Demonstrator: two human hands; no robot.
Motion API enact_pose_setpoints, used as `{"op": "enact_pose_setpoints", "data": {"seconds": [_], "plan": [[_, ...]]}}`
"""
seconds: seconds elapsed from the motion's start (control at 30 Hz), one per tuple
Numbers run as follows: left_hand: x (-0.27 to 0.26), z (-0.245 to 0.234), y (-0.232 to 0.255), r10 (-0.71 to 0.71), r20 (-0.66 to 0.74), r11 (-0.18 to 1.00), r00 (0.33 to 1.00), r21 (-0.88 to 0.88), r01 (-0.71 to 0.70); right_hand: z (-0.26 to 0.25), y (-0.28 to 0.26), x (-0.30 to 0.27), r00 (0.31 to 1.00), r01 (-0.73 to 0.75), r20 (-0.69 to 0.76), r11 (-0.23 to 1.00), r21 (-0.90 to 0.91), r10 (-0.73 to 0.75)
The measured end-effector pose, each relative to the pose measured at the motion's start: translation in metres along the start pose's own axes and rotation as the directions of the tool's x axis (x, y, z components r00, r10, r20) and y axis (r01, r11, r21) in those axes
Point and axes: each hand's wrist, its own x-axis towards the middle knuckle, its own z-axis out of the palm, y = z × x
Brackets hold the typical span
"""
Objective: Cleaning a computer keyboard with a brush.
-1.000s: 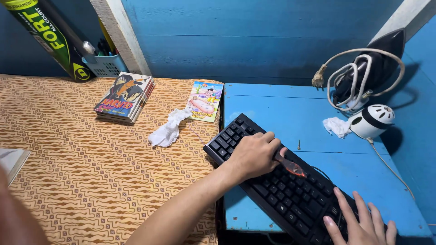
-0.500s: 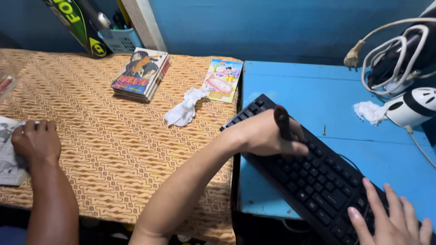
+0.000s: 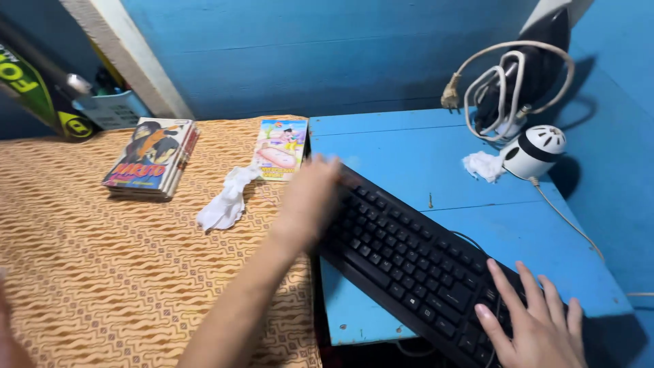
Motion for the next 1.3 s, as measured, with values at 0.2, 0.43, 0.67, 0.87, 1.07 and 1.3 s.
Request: {"op": "enact_pose_setpoints", "data": {"seconds": [0.2, 0.43, 0.67, 0.87, 1.07, 1.3], "plan": [[-0.059, 0.022, 0.131, 0.422, 0.030, 0.793, 0.906, -0.496, -0.353, -0.020, -0.006, -0.002, 0.999, 0.029, 0.037, 0.994, 0.107, -0.033], [-0.016, -0.009, 0.093, 0.135, 0.592, 0.824, 0.794, -0.512, 0.242, -0.028, -0.014, -0.005, 1.000, 0.031, -0.011, 0.987, 0.157, -0.030], [0.014, -0.009, -0.009, -0.178, 0.030, 0.981, 0.984, -0.075, 0.180, -0.036, -0.018, -0.004, 0.998, -0.015, 0.060, 0.985, 0.171, 0.005], [-0.030, 0.025, 0.065, 0.072, 0.082, 0.997, 0.994, 0.012, -0.074, -0.042, -0.025, -0.003, 0.997, -0.023, 0.070, 0.984, 0.174, 0.011], [-0.081, 0.017, 0.140, 0.331, 0.108, 0.805, 0.938, -0.551, -0.220, -0.049, -0.027, -0.006, 1.000, 0.006, 0.029, 0.983, 0.185, -0.011], [-0.006, -0.025, 0.077, -0.128, 0.489, 0.945, 0.863, -0.203, 0.255, -0.061, -0.032, -0.005, 0.998, -0.011, 0.067, 0.975, 0.221, -0.004]]}}
